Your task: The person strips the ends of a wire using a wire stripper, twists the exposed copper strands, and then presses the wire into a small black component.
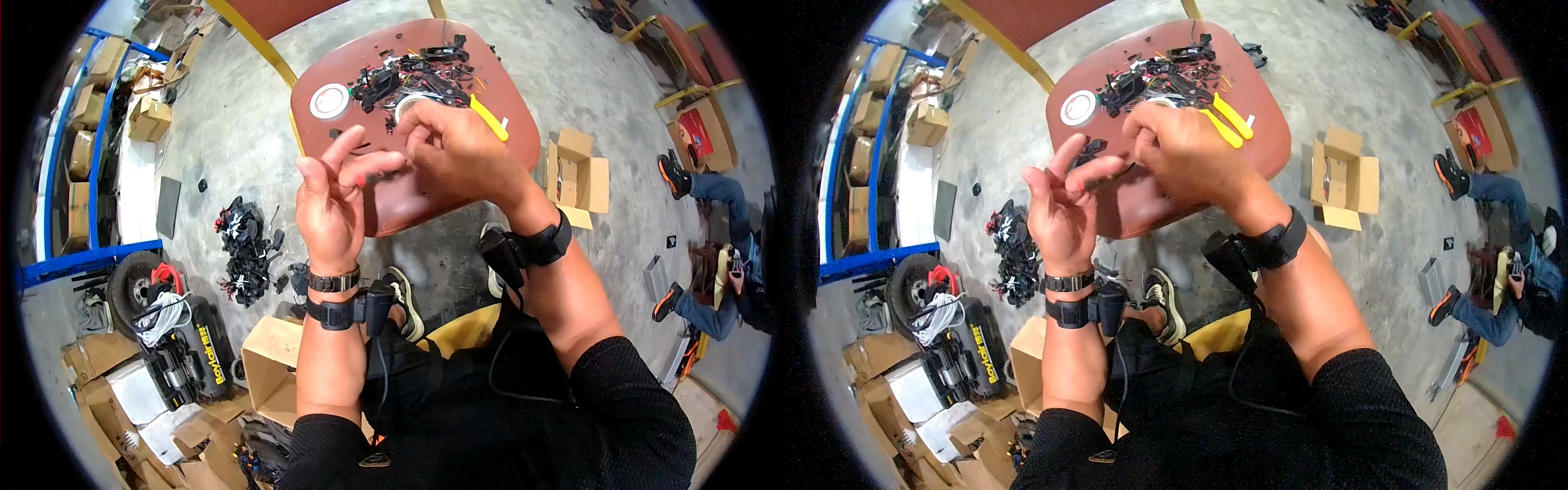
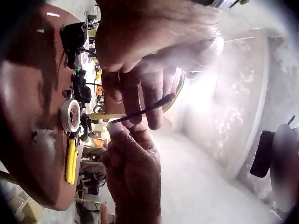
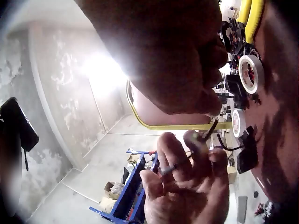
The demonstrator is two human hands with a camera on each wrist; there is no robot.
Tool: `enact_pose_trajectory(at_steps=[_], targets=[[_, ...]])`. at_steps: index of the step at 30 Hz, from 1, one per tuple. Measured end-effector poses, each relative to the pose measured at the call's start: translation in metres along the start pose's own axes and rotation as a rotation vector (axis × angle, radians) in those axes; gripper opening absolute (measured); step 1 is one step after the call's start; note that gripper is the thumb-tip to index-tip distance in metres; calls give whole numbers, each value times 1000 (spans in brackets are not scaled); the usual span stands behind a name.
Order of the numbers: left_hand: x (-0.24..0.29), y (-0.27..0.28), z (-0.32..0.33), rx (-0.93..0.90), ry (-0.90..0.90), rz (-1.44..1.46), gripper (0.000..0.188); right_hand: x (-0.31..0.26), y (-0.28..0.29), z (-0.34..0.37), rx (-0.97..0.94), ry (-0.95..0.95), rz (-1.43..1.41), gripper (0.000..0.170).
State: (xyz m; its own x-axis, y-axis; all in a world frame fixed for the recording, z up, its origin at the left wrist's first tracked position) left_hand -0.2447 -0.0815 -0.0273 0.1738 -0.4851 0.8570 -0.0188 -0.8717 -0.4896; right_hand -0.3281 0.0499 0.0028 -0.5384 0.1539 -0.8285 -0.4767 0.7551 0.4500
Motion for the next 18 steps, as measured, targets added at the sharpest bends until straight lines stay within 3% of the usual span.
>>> enact_pose_trajectory(at_steps=[1, 4, 5, 7, 10, 12, 16, 18], targets=[[0, -5, 1, -34, 22, -28, 76, 6, 2, 1, -6, -73, -40, 9], [-5, -5, 3, -64, 36, -49, 74, -20, 14, -1, 56, 147, 233, 13], [-5, -6, 3, -79, 27, -54, 70, -12, 18, -2, 65, 52, 107, 14], [-11, 12, 5, 74, 118, -156, 55, -1, 21, -3, 83, -138, -145, 16], [-10, 23, 6, 243, 151, -402, 36, -3, 18, -3, 75, -136, -242, 18], [-14, 24, 5, 311, 157, -489, 34, 2, 12, -3, 35, -165, -315, 17], [-22, 2, 1, 117, 147, -539, 36, 7, -5, -1, -59, -216, -504, 21], [-28, 0, 2, 90, 204, -518, 33, 6, -7, -1, -81, -179, -459, 23]])
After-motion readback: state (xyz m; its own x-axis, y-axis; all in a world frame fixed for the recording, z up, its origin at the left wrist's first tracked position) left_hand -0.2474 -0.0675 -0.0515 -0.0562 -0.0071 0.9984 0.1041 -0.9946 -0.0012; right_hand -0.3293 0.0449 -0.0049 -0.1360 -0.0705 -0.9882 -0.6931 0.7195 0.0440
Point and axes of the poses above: each hand's wrist, its own z-axis away from the middle knuckle, its own y-axis out of the back of the hand, x = y × z, the point moved 10 cm from there along -z, towards the middle knuckle, and after that the axes turned 6 degrees about -x, right-handed, at the moved point
